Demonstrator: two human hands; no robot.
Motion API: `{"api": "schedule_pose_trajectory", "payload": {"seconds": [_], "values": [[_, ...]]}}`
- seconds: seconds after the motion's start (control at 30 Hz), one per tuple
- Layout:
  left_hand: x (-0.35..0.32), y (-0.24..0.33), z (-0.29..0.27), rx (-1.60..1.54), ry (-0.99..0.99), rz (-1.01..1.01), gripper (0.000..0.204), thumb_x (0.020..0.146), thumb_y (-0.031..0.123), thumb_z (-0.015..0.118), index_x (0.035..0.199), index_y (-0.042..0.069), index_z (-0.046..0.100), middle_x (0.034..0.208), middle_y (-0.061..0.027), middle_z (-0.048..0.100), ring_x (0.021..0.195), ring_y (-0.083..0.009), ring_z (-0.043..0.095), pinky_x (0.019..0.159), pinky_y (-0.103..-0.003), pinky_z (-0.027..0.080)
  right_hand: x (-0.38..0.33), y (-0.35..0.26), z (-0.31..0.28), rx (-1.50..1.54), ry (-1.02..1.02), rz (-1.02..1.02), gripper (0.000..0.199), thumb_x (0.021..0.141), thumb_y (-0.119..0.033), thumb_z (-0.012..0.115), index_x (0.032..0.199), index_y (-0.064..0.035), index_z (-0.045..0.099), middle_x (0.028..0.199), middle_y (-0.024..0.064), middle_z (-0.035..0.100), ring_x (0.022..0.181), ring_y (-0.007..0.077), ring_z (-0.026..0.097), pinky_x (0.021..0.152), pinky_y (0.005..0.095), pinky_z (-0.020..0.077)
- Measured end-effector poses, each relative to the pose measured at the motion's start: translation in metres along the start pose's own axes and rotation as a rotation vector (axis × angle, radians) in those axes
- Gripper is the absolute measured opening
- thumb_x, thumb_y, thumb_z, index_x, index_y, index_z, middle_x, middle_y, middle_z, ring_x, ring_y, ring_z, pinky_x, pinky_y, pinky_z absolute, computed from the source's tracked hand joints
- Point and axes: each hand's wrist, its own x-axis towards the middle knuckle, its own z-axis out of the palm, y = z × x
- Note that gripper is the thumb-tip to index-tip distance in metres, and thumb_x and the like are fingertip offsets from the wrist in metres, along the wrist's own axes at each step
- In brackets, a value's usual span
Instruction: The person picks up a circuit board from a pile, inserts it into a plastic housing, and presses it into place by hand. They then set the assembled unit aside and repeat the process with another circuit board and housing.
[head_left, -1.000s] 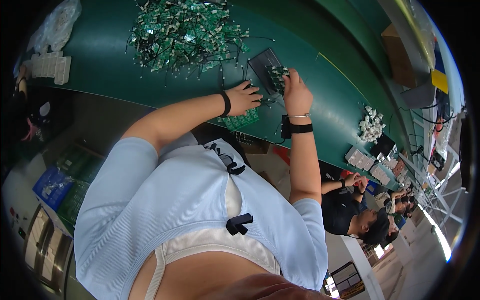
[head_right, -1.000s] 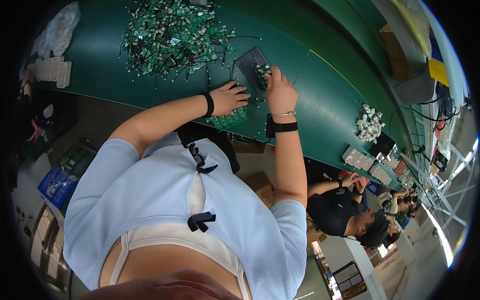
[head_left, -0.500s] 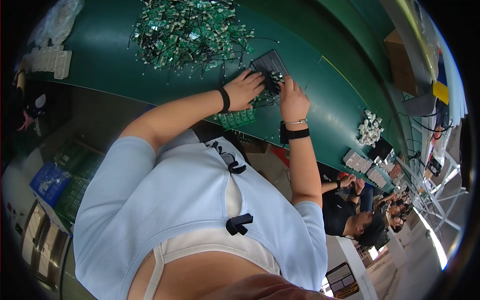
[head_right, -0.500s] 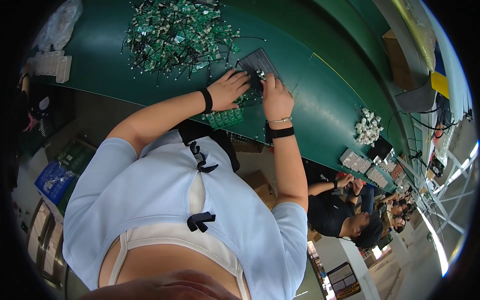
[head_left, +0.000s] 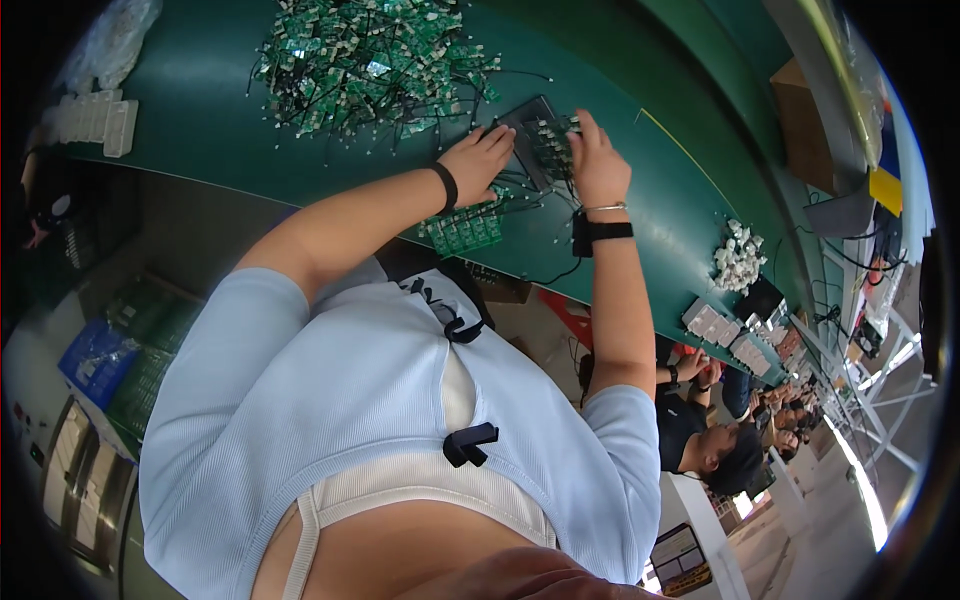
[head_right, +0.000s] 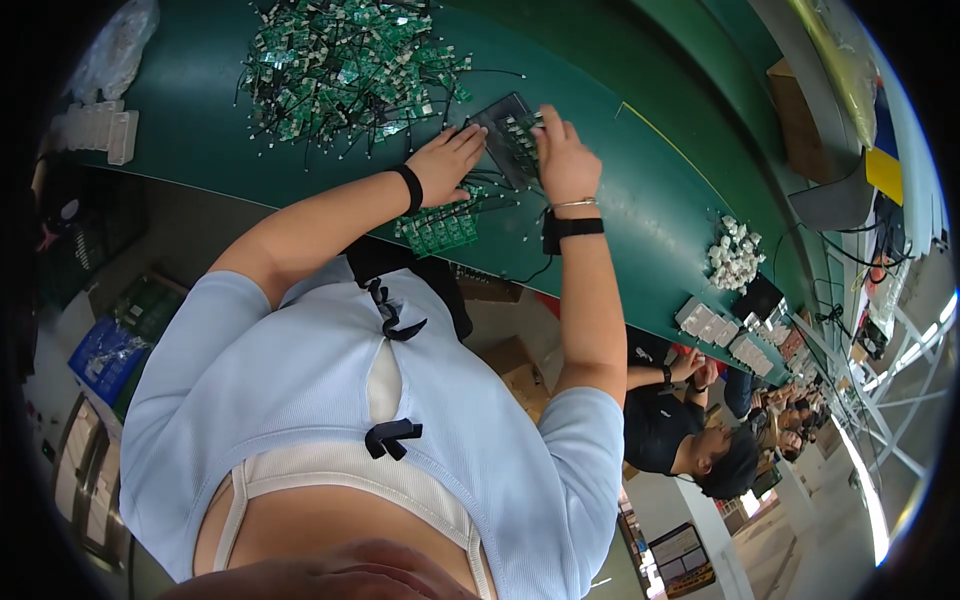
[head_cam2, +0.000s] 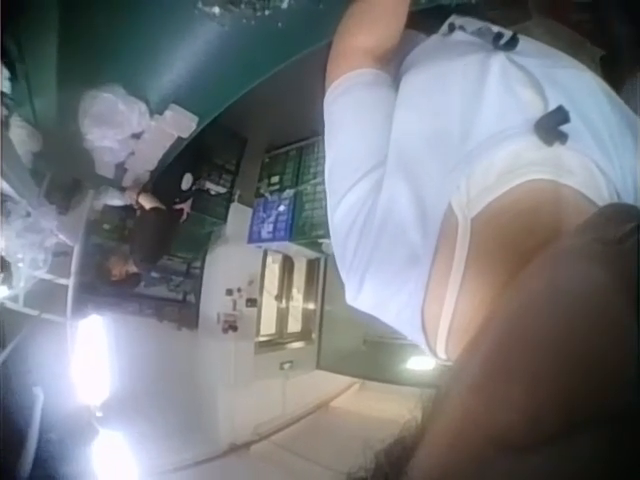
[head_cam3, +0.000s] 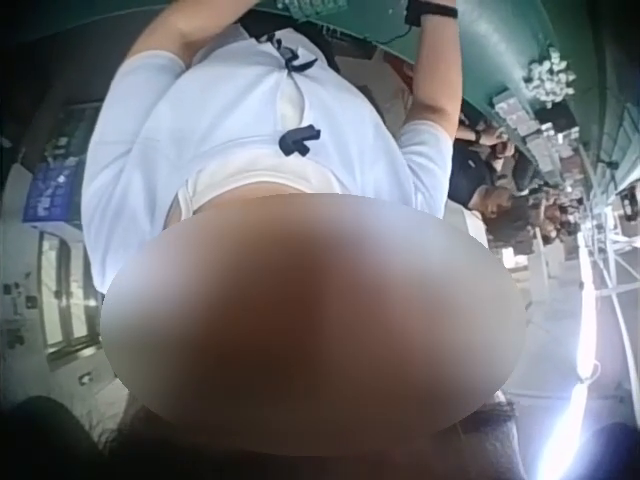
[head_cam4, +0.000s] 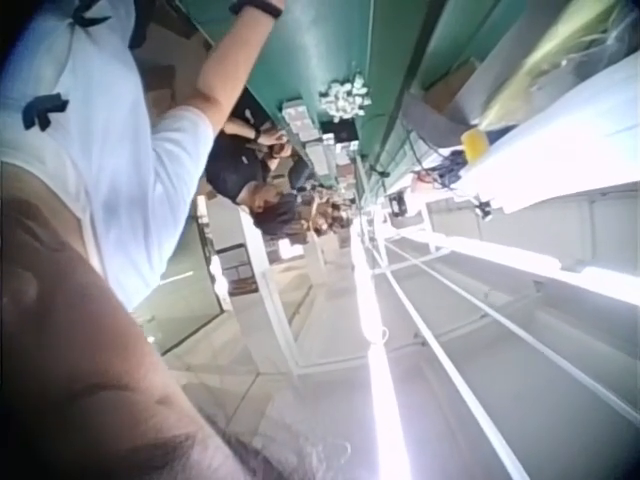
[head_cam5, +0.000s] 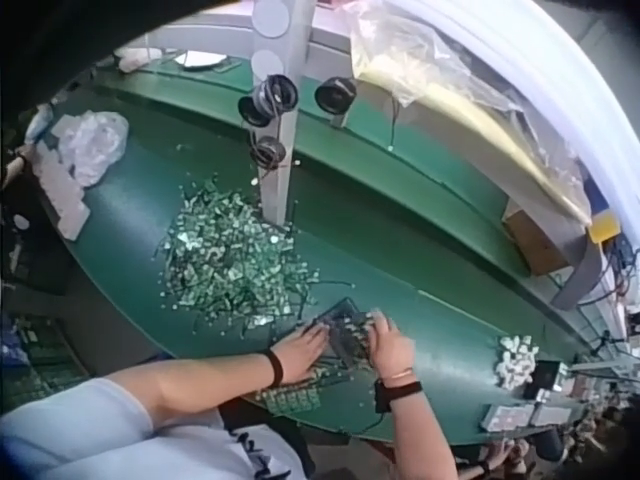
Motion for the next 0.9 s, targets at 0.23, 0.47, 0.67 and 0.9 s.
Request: {"api": "schedule_pose_trajectory", "payload": {"seconds": [0.23, 0.47, 0.67, 0.9], "values": [[0.012, -0.001, -0.010, -0.053, -0.001, 0.024, 0.084, 0.085, 0.043, 0.071, 0.146, -0.004, 0.037, 0.158, -0.0209, 0.027, 0.149, -0.0327, 0.025, 0.118, -0.047, 0.028, 0.038, 0.130, 0.067, 0.332, 0.035, 0.023, 0.035, 0.101, -0.034, 0.053, 0.128, -0.0126, 0.058, 0.107, 0.0161, 0.069, 0.086, 0.0349, 0.068, 0.075, 0.0391, 0.0549], [-0.004, -0.028, -0.028, -0.701, 0.371, -0.066, 0.072, 0.089, 0.034, 0.071, 0.146, 0.002, 0.039, 0.154, -0.0194, 0.035, 0.142, -0.0313, 0.038, 0.114, -0.044, 0.036, -0.001, 0.079, -0.028, 0.753, 0.121, 0.066, 0.029, 0.100, -0.021, 0.059, 0.124, -0.0041, 0.060, 0.097, 0.0088, 0.068, 0.084, 0.0158, 0.063, 0.080, 0.0284, 0.0502], [-0.013, -0.046, -0.097, -1.867, 0.060, -0.116, 0.061, 0.092, 0.019, 0.071, 0.144, 0.004, 0.042, 0.135, -0.0092, 0.055, 0.122, -0.0188, 0.056, 0.102, -0.037, 0.048, -0.010, -0.001, -0.061, 0.922, 0.099, 0.000, 0.029, 0.100, -0.019, 0.059, 0.123, -0.0023, 0.059, 0.096, 0.0063, 0.069, 0.088, 0.0149, 0.063, 0.081, 0.0285, 0.0500], [-0.059, -0.055, -0.135, -1.592, -0.064, -0.208, 0.057, 0.082, 0.011, 0.080, 0.132, 0.001, 0.055, 0.112, -0.0055, 0.067, 0.095, -0.0145, 0.066, 0.074, -0.032, 0.059, 0.021, -0.084, -0.060, 0.682, 0.140, -0.118, 0.025, 0.097, -0.023, 0.060, 0.118, -0.0086, 0.061, 0.100, 0.0136, 0.071, 0.086, 0.0318, 0.070, 0.075, 0.0359, 0.0540]]}}
